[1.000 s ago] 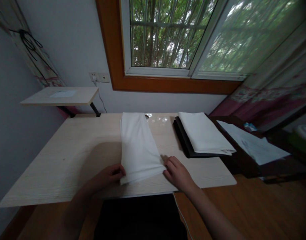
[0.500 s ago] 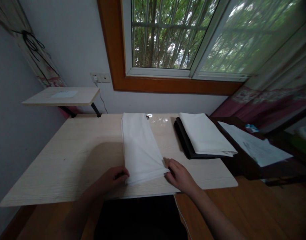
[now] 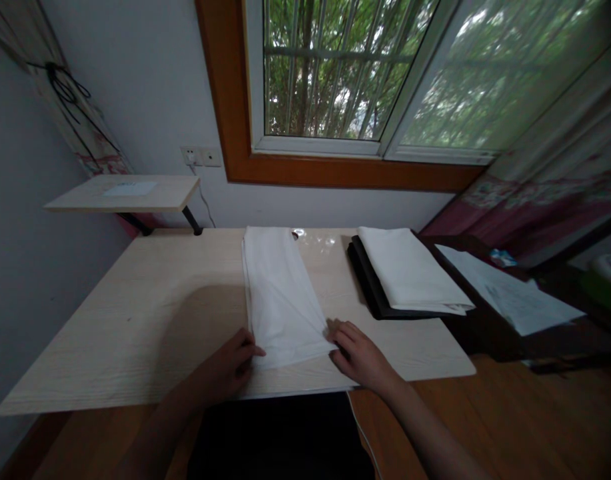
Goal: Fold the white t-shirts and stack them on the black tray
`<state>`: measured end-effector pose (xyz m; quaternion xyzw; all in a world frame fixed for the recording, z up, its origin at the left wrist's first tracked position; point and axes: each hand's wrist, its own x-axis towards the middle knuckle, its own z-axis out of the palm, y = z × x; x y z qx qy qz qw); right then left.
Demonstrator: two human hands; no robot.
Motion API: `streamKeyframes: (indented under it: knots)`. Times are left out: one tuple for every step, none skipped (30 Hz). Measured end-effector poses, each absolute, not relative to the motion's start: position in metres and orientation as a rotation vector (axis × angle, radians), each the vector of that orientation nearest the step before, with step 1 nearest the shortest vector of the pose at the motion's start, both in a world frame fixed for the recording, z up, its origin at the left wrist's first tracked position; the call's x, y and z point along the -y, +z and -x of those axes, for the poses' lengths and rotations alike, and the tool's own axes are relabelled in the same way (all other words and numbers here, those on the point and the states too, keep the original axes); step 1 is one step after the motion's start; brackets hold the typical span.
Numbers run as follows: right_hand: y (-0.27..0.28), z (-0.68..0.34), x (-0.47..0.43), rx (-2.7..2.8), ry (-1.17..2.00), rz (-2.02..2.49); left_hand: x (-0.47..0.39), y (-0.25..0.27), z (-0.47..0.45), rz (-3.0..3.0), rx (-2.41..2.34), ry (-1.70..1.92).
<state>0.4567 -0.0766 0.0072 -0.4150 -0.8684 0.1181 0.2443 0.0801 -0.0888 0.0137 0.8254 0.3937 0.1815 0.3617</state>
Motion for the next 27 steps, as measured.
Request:
streamKeyframes:
  knots:
    - [0.008, -0.457, 0.076, 2.395, 0.321, 1.128, 0.089, 0.012, -0.079, -2.142, -1.03, 0.478]
    - [0.009, -0.458, 0.076, 2.413, 0.32, 1.127, 0.089, 0.01, -0.078, -2.162, -1.055, 0.491]
    - [0.011, -0.458, 0.076, 2.426, 0.32, 1.129, 0.089, 0.009, -0.076, -2.192, -1.078, 0.499]
    - [0.013, -0.458, 0.076, 2.437, 0.322, 1.132, 0.089, 0.009, -0.075, -2.234, -1.095, 0.503]
    - [0.014, -0.458, 0.076, 2.446, 0.325, 1.134, 0.089, 0.009, -0.073, -2.281, -1.102, 0.502]
    - [0.016, -0.457, 0.075, 2.458, 0.33, 1.134, 0.088, 0.009, -0.072, -2.328, -1.095, 0.497]
    - [0.018, -0.457, 0.075, 2.471, 0.335, 1.134, 0.088, 0.011, -0.071, -2.368, -1.072, 0.489]
    - [0.02, -0.457, 0.075, 2.485, 0.341, 1.136, 0.088, 0.012, -0.07, -2.393, -1.038, 0.475]
    - [0.022, -0.457, 0.075, 2.501, 0.348, 1.139, 0.088, 0.014, -0.07, -2.401, -0.999, 0.453]
    - [0.025, -0.457, 0.074, 2.513, 0.355, 1.142, 0.088, 0.016, -0.07, -2.394, -0.968, 0.434]
    - [0.028, -0.456, 0.073, 2.521, 0.363, 1.142, 0.087, 0.017, -0.07, -2.383, -0.943, 0.415]
    - [0.031, -0.456, 0.073, 2.525, 0.374, 1.138, 0.087, 0.019, -0.071, -2.372, -0.926, 0.4]
    - [0.035, -0.456, 0.072, 2.528, 0.387, 1.129, 0.087, 0.02, -0.072, -2.367, -0.917, 0.387]
    - [0.039, -0.456, 0.07, 2.531, 0.402, 1.112, 0.087, 0.021, -0.072, -2.366, -0.91, 0.373]
    - [0.042, -0.455, 0.069, 2.536, 0.416, 1.091, 0.086, 0.022, -0.073, -2.368, -0.9, 0.358]
    - [0.046, -0.454, 0.067, 2.544, 0.428, 1.068, 0.086, 0.024, -0.074, -2.368, -0.894, 0.347]
    - [0.049, -0.453, 0.064, 2.554, 0.437, 1.04, 0.086, 0.026, -0.075, -2.365, -0.888, 0.341]
    - [0.051, -0.452, 0.061, 2.561, 0.44, 1.012, 0.085, 0.028, -0.076, -2.362, -0.889, 0.347]
    - [0.051, -0.451, 0.057, 2.562, 0.438, 0.99, 0.084, 0.03, -0.076, -2.361, -0.893, 0.361]
    - [0.051, -0.449, 0.053, 2.557, 0.43, 0.978, 0.082, 0.033, -0.077, -2.363, -0.896, 0.38]
    - [0.049, -0.447, 0.048, 2.546, 0.415, 0.975, 0.08, 0.035, -0.078, -2.369, -0.9, 0.404]
    - [0.047, -0.445, 0.042, 2.529, 0.393, 0.98, 0.076, 0.037, -0.078, -2.383, -0.902, 0.43]
    - [0.044, -0.443, 0.036, 2.505, 0.369, 0.992, 0.072, 0.038, -0.079, -2.403, -0.905, 0.457]
    - [0.041, -0.44, 0.03, 2.482, 0.348, 1.002, 0.067, 0.039, -0.079, -2.43, -0.914, 0.49]
    - [0.038, -0.438, 0.024, 2.461, 0.332, 1.011, 0.061, 0.04, -0.079, -2.462, -0.931, 0.525]
    - [0.035, -0.435, 0.019, 2.445, 0.325, 1.015, 0.055, 0.04, -0.078, -2.497, -0.952, 0.552]
    - [0.032, -0.433, 0.013, 2.436, 0.326, 1.012, 0.049, 0.039, -0.078, -2.531, -0.973, 0.571]
